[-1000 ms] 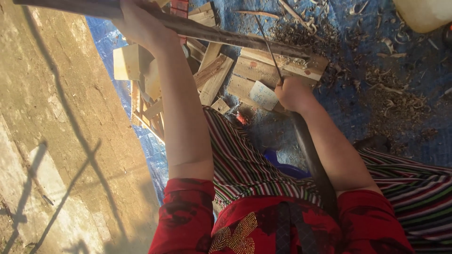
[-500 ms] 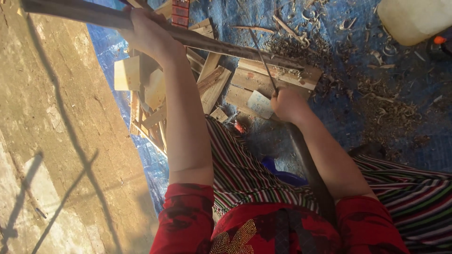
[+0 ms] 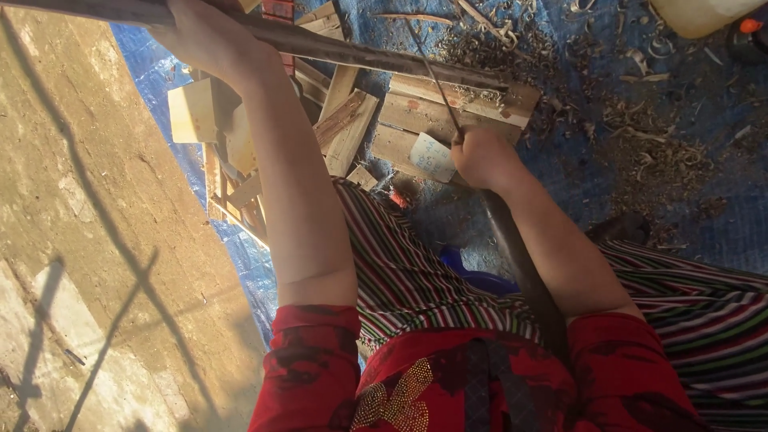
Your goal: A person is shaving a long strip of wood using a large curved blade while sitting on a tarp on the ground.
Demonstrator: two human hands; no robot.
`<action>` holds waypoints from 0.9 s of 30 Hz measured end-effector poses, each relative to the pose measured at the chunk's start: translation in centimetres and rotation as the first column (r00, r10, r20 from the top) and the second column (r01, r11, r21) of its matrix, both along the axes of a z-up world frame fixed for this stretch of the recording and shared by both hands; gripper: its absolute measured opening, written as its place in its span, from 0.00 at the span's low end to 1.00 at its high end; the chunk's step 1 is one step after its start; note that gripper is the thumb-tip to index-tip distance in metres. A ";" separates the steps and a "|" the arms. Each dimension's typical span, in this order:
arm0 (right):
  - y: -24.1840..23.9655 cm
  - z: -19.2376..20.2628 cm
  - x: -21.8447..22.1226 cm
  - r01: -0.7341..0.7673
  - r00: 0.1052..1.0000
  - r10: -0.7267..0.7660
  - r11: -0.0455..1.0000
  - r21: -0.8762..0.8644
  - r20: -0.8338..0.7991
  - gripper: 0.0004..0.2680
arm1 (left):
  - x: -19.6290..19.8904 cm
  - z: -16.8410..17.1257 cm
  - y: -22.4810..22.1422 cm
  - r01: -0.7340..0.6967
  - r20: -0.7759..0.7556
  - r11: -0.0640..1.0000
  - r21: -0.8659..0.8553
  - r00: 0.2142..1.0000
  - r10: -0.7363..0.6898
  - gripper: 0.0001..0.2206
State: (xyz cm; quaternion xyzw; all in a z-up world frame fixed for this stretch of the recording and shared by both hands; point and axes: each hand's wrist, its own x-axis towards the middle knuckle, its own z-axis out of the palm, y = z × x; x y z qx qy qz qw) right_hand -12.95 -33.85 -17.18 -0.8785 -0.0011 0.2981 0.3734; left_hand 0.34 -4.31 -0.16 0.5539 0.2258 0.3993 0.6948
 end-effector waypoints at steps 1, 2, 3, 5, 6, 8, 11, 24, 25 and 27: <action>1.3 2.5 -0.4 -0.066 0.997 0.068 0.996 -0.057 0.025 0.13 | 0.2 0.1 0.3 -0.018 -0.014 0.999 -0.033 1.000 0.018 0.21; 0.3 0.9 0.2 -0.063 0.998 0.064 0.996 -0.056 0.019 0.13 | 0.3 0.1 0.3 -0.014 -0.020 0.999 -0.033 1.000 0.014 0.21; -0.6 -0.6 0.6 0.044 0.995 -0.038 0.997 0.066 -0.089 0.11 | 0.3 0.1 0.3 -0.020 -0.028 0.999 -0.044 0.999 0.019 0.22; -1.3 -2.2 1.2 0.150 0.975 -0.116 0.973 0.177 -0.191 0.11 | 0.0 0.3 0.5 -0.034 -0.021 0.998 -0.055 0.999 0.033 0.23; -1.1 -2.1 1.1 0.173 0.967 -0.128 0.964 0.203 -0.221 0.11 | 0.1 0.4 0.6 -0.054 -0.047 0.997 -0.056 0.998 0.051 0.18; -0.8 -2.9 0.7 0.200 0.962 -0.145 0.952 0.233 -0.233 0.12 | -0.1 0.6 0.4 -0.065 -0.055 0.996 -0.056 0.997 0.062 0.14; 0.4 -1.8 0.4 -0.076 0.983 0.099 0.986 -0.147 0.153 0.15 | 0.2 0.9 0.5 -0.073 -0.105 0.997 -0.037 0.992 0.069 0.13; 0.2 -0.8 0.3 -0.021 1.000 0.021 0.995 -0.093 -0.006 0.11 | 0.0 -0.3 0.8 -0.047 -0.006 0.999 0.020 0.999 0.048 0.09; 1.4 1.4 -0.3 -0.067 0.998 0.067 0.994 -0.087 -0.011 0.10 | -0.2 -0.4 0.6 -0.029 -0.004 1.000 0.008 1.000 0.029 0.10; 1.4 2.6 -0.6 -0.055 0.997 0.054 0.998 -0.036 -0.048 0.11 | -0.6 0.0 0.4 -0.044 -0.042 0.999 0.005 0.998 0.044 0.15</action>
